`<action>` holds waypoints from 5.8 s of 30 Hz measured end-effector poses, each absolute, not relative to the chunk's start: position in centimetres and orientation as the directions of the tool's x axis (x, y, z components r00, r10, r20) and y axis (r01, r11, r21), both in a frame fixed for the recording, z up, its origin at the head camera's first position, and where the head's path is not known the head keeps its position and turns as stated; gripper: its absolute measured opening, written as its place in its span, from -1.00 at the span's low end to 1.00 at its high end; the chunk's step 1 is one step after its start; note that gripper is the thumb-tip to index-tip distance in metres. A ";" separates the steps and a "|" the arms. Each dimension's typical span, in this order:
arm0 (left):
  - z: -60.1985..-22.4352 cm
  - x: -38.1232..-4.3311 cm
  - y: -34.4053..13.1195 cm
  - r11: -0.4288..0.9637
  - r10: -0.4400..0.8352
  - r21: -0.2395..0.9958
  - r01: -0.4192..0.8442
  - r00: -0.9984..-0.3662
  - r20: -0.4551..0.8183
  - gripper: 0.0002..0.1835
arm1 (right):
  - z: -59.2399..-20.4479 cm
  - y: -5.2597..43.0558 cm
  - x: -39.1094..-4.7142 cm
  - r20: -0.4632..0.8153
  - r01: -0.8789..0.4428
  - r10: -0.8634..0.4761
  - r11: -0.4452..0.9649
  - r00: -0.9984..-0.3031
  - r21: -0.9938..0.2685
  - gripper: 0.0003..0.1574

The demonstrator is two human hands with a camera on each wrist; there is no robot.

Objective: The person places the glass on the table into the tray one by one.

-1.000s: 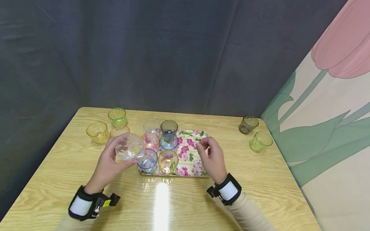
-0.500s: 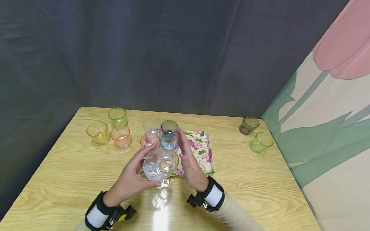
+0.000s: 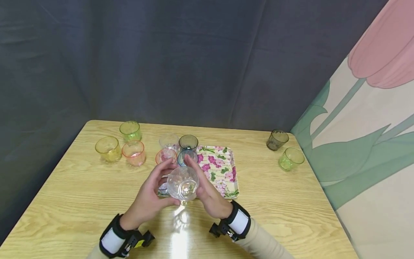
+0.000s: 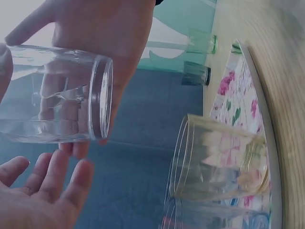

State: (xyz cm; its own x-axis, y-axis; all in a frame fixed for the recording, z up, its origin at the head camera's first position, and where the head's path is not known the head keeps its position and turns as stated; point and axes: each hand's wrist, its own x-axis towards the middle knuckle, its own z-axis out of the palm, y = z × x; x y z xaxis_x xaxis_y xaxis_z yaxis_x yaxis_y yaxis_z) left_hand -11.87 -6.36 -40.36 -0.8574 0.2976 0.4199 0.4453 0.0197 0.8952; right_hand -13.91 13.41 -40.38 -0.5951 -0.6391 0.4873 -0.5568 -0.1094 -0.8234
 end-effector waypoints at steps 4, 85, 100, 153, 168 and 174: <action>-39.2 -11.8 -6.7 0.055 0.245 0.876 0.480 -0.856 0.454 -0.03 | -40.5 13.8 -14.0 0.488 -0.528 -0.656 -0.158 -0.576 -0.834 -0.01; -49.9 -15.1 -11.9 0.490 0.001 0.870 -0.062 -0.997 -0.071 -0.68 | -48.3 16.1 -28.5 0.099 -0.099 -0.015 0.281 -0.995 -0.955 -0.05; -50.1 -15.3 -11.7 0.472 -0.002 0.878 -0.073 -0.997 -0.082 -0.68 | -47.5 17.8 -27.9 0.129 -0.147 -0.075 0.349 -0.989 -0.926 0.36; -50.1 -15.2 -12.4 0.464 -0.163 0.886 0.004 -0.983 0.090 -0.75 | -48.2 27.4 -17.3 -0.224 -0.085 -0.232 0.850 -0.947 -0.520 -0.42; -44.0 -17.7 -14.5 0.359 -0.393 0.835 0.417 -0.744 0.540 -0.60 | -48.3 27.2 -17.3 -0.243 -0.030 -0.185 0.849 -0.952 -0.528 -0.43; -40.8 -19.0 -14.4 0.360 -0.321 0.795 0.488 -0.735 0.597 -0.29 | -48.7 27.1 -17.5 -0.248 -0.007 -0.161 0.850 -0.955 -0.527 -0.44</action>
State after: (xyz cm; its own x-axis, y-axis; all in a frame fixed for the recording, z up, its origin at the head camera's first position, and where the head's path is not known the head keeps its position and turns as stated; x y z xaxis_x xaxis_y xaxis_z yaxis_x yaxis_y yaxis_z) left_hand -18.97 -14.40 -40.80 -0.7355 -0.3212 0.5966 0.4879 0.3599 0.7952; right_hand -17.47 27.08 -48.71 -0.9552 -0.1613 -0.2482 -0.0068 0.8501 -0.5266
